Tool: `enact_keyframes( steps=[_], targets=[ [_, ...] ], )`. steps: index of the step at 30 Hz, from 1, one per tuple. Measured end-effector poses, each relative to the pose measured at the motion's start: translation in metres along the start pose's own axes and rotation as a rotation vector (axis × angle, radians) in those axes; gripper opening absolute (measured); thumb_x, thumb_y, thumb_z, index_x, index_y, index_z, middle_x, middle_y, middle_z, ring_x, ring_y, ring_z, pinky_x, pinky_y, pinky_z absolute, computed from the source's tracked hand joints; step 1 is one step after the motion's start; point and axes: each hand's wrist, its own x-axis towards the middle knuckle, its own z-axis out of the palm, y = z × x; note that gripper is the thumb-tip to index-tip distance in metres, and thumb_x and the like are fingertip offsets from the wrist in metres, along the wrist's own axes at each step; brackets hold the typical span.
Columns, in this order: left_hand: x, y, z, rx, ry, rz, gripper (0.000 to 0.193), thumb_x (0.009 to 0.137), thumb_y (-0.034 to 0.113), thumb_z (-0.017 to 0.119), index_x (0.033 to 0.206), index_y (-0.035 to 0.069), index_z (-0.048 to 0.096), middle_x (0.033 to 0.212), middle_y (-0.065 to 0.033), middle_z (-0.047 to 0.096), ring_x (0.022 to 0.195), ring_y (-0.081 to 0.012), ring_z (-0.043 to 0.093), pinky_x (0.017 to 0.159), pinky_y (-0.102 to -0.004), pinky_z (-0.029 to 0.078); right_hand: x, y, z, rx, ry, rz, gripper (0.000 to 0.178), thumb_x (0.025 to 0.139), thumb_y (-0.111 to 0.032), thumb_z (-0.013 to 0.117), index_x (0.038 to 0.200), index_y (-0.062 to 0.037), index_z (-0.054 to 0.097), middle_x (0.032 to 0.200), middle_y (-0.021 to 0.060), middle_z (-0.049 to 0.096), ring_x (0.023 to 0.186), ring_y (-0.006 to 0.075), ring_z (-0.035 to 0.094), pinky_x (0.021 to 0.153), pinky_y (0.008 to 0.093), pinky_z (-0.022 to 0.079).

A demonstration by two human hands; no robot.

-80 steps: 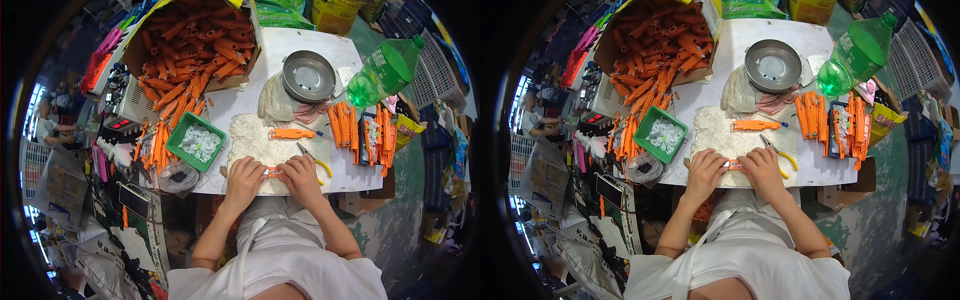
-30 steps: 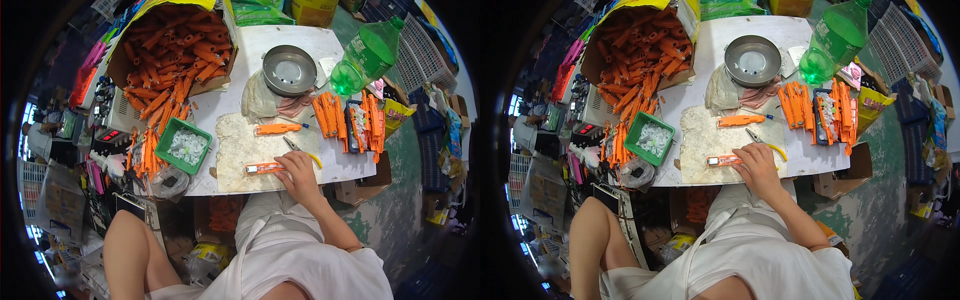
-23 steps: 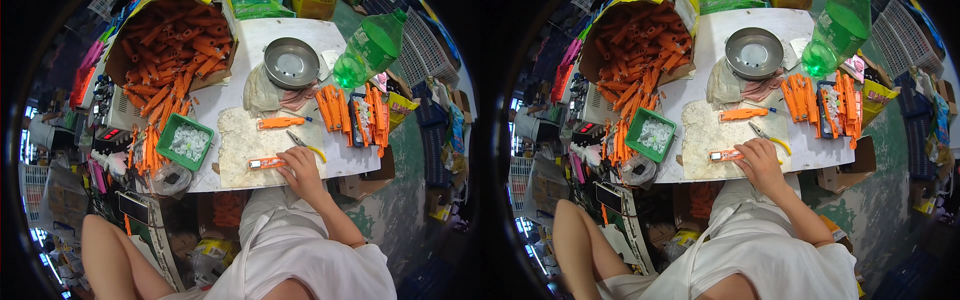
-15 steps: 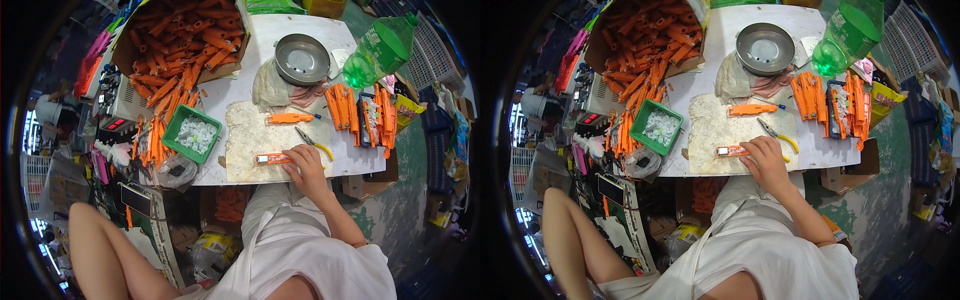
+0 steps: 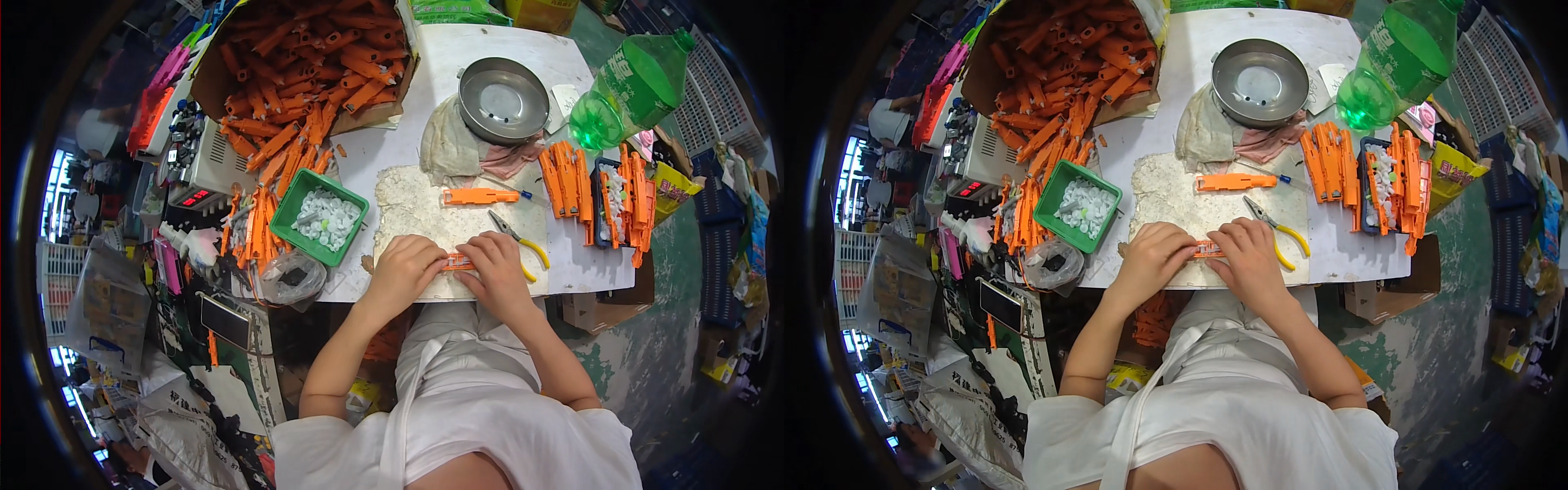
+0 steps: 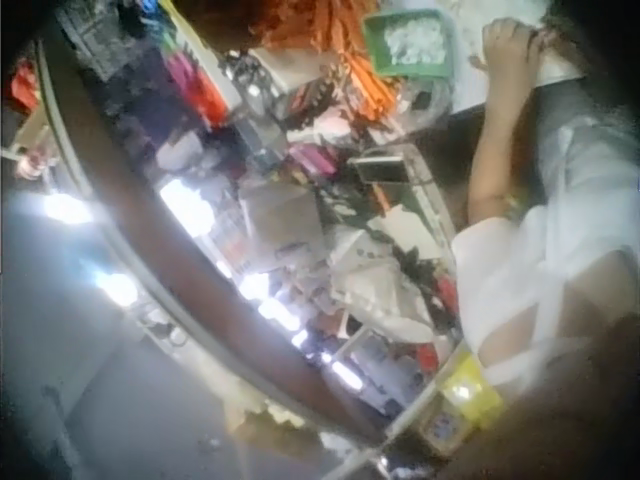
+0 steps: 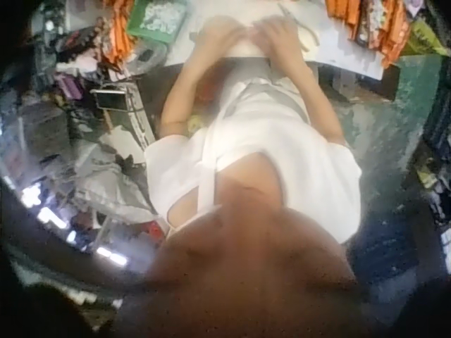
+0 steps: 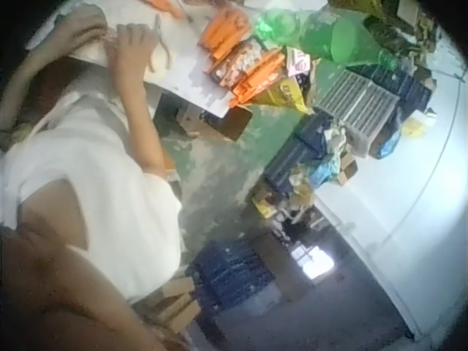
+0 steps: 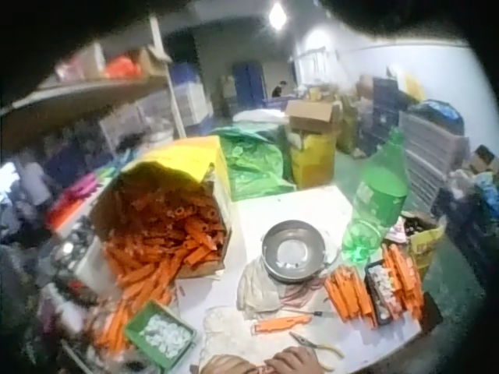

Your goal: The person assembles orange plastic components at a cluttered workbench. They use a screwdriver to manipulate internal parts and pliers to cut or adjust small white pieces, then insert these into the orange housing. The person handles the items one at a time, repeating the process for multiple units.

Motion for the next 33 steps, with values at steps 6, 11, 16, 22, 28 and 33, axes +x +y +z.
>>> enact_keyframes(
  steps=[6, 11, 16, 22, 28, 33],
  targets=[
    [0.006, -0.005, 0.009, 0.205, -0.093, 0.186, 0.012, 0.072, 0.01, 0.062, 0.081, 0.003, 0.059, 0.081, -0.0072, 0.054, 0.082, -0.0232, 0.055, 0.077, -0.0332, 0.043, 0.003, 0.005, 0.011, -0.007, -0.011, -0.041, 0.038, 0.069, -0.019, 0.073, 0.102, -0.0067, 0.059, 0.104, 0.0052, 0.056, 0.107, 0.0273, 0.048, 0.097, 0.0456, 0.034],
    [0.017, -0.003, 0.005, 0.351, -0.252, 0.245, 0.012, 0.073, 0.011, 0.061, 0.078, 0.001, 0.055, 0.078, -0.0095, 0.051, 0.079, -0.0256, 0.053, 0.077, -0.0344, 0.044, 0.005, 0.006, 0.011, -0.022, -0.029, -0.041, 0.038, 0.069, -0.019, 0.073, 0.102, -0.0079, 0.059, 0.104, 0.0043, 0.056, 0.107, 0.0262, 0.048, 0.098, 0.0462, 0.032],
    [0.018, -0.011, 0.008, 0.35, -0.256, 0.35, 0.014, 0.07, 0.009, 0.062, 0.077, 0.0, 0.054, 0.077, -0.0106, 0.05, 0.078, -0.0269, 0.053, 0.074, -0.0337, 0.045, 0.005, 0.006, 0.011, -0.034, -0.01, -0.058, 0.037, 0.069, -0.018, 0.073, 0.101, -0.0055, 0.059, 0.103, 0.006, 0.057, 0.108, 0.0271, 0.048, 0.098, 0.0468, 0.032],
    [0.014, -0.015, 0.007, 0.197, -0.088, 0.338, 0.018, 0.068, 0.005, 0.066, 0.082, 0.0, 0.056, 0.08, -0.011, 0.052, 0.078, -0.0274, 0.054, 0.073, -0.0359, 0.047, 0.004, 0.008, 0.013, -0.032, -0.006, -0.056, 0.037, 0.069, -0.021, 0.073, 0.1, -0.0079, 0.059, 0.103, 0.005, 0.057, 0.108, 0.0254, 0.048, 0.098, 0.0462, 0.032],
    [0.006, -0.004, -0.004, 0.04, 0.082, 0.298, 0.018, 0.072, 0.005, 0.068, 0.086, -0.001, 0.058, 0.086, -0.0118, 0.056, 0.084, -0.0285, 0.058, 0.077, -0.037, 0.049, 0.002, -0.002, 0.002, 0.077, 0.12, -0.05, 0.035, 0.07, -0.024, 0.073, 0.098, -0.0075, 0.06, 0.099, 0.0056, 0.058, 0.103, 0.0256, 0.05, 0.095, 0.0445, 0.035],
    [0.013, 0.01, -0.01, -0.036, 0.083, 0.357, 0.022, 0.071, 0.004, 0.07, 0.09, -0.002, 0.059, 0.088, -0.012, 0.057, 0.084, -0.0291, 0.059, 0.075, -0.0367, 0.051, -0.005, -0.004, -0.017, 0.194, 0.152, -0.044, 0.029, 0.071, -0.021, 0.074, 0.093, -0.0065, 0.062, 0.095, 0.0066, 0.059, 0.099, 0.0265, 0.053, 0.09, 0.0414, 0.039]
  ],
)
